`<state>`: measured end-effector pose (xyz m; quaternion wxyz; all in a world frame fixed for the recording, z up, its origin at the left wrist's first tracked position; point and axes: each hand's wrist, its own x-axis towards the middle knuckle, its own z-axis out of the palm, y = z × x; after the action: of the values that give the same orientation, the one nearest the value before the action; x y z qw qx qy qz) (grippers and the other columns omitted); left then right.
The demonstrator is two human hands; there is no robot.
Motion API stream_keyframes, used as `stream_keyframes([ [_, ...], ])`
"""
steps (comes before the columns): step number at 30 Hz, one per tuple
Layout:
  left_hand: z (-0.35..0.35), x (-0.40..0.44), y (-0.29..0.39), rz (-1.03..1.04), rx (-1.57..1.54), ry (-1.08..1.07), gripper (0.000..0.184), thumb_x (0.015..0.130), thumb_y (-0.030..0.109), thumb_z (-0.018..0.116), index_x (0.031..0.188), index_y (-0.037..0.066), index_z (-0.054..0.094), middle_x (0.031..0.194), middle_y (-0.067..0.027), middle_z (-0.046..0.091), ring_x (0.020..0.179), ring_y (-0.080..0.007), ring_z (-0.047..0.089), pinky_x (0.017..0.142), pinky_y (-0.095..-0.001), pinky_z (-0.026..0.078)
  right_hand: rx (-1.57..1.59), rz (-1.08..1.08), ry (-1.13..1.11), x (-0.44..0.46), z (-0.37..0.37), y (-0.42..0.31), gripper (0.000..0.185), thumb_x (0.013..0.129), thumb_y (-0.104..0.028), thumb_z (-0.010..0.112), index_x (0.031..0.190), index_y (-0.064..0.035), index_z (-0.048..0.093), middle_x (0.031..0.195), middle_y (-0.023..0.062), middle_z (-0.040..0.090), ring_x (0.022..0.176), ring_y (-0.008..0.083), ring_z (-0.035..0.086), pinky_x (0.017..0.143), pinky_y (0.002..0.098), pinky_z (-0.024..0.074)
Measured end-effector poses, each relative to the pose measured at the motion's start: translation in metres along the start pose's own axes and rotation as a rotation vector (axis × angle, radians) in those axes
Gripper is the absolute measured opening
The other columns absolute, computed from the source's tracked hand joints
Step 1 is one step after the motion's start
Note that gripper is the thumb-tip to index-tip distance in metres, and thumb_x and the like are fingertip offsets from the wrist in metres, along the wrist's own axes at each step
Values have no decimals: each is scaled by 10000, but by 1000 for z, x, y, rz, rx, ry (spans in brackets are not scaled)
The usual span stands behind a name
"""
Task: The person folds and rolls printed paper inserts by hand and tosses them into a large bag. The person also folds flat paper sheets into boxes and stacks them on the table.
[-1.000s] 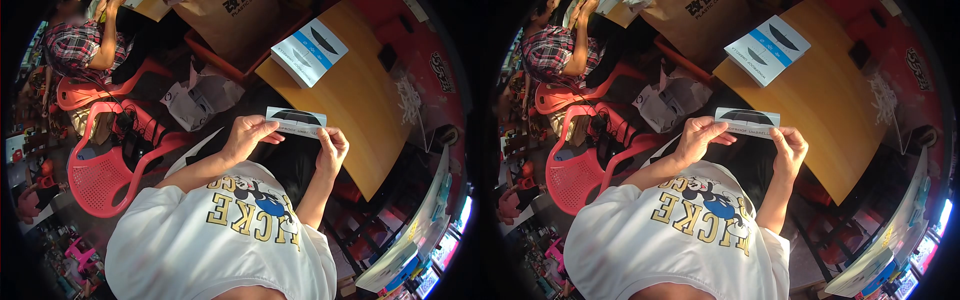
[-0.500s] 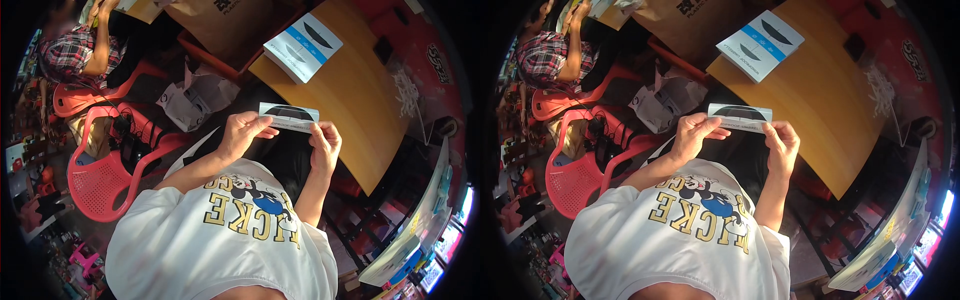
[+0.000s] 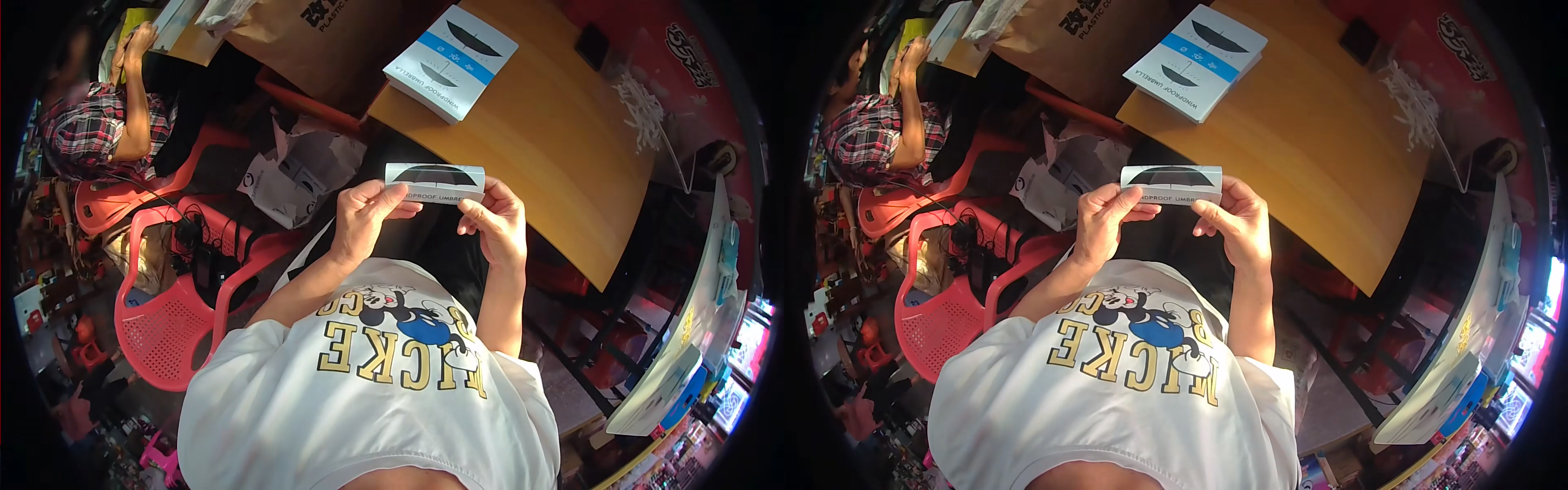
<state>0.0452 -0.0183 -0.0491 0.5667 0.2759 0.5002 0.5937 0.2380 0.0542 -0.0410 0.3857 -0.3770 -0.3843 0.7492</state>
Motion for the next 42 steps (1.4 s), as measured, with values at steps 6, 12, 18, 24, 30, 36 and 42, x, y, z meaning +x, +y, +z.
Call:
stream_keyframes([
  [6,6,-4,1,-30,51,-15,244,912,175,585,912,-62,642,871,-148,678,740,-211,682,703,-305,571,-16,3,22,0,7,5,139,779,-5,708,902,23,649,748,71,652,456,42,495,367,158,399],
  [12,10,-5,10,0,118,-46,202,886,136,621,870,-62,655,829,-117,679,763,-162,671,692,-257,548,-14,-53,44,2,3,12,141,782,-27,715,902,5,648,727,71,656,429,48,481,375,163,383],
  [18,9,-5,3,57,214,-60,155,871,83,624,911,-63,656,847,-97,686,787,-146,668,695,-241,541,6,-46,39,3,1,11,148,782,-8,707,918,8,650,754,79,666,448,45,485,378,164,389],
  [24,8,-5,5,87,214,-30,137,880,58,600,912,-62,658,843,-106,682,785,-158,670,717,-257,553,-42,-49,22,5,5,11,213,766,-44,733,951,6,640,752,71,662,466,47,487,394,166,387],
  [30,-12,0,11,409,395,36,85,841,26,634,814,-54,638,768,-113,664,687,-169,666,613,-253,523,-524,-359,210,-2,9,-9,445,650,-71,816,1040,-23,606,1036,67,594,567,49,474,491,187,407],
  [36,-15,-4,29,1005,1001,17,113,745,-19,702,835,-6,633,741,-123,649,614,-251,644,526,-290,507,-1161,-927,158,0,15,-13,262,635,38,767,841,-62,641,856,67,587,672,191,577,566,279,481],
  [42,-10,-11,26,1079,994,14,169,716,-38,694,863,2,621,796,-132,642,635,-257,637,545,-301,517,-1197,-1083,145,2,12,-10,258,617,104,719,796,-44,609,819,74,621,703,227,603,598,292,493],
])
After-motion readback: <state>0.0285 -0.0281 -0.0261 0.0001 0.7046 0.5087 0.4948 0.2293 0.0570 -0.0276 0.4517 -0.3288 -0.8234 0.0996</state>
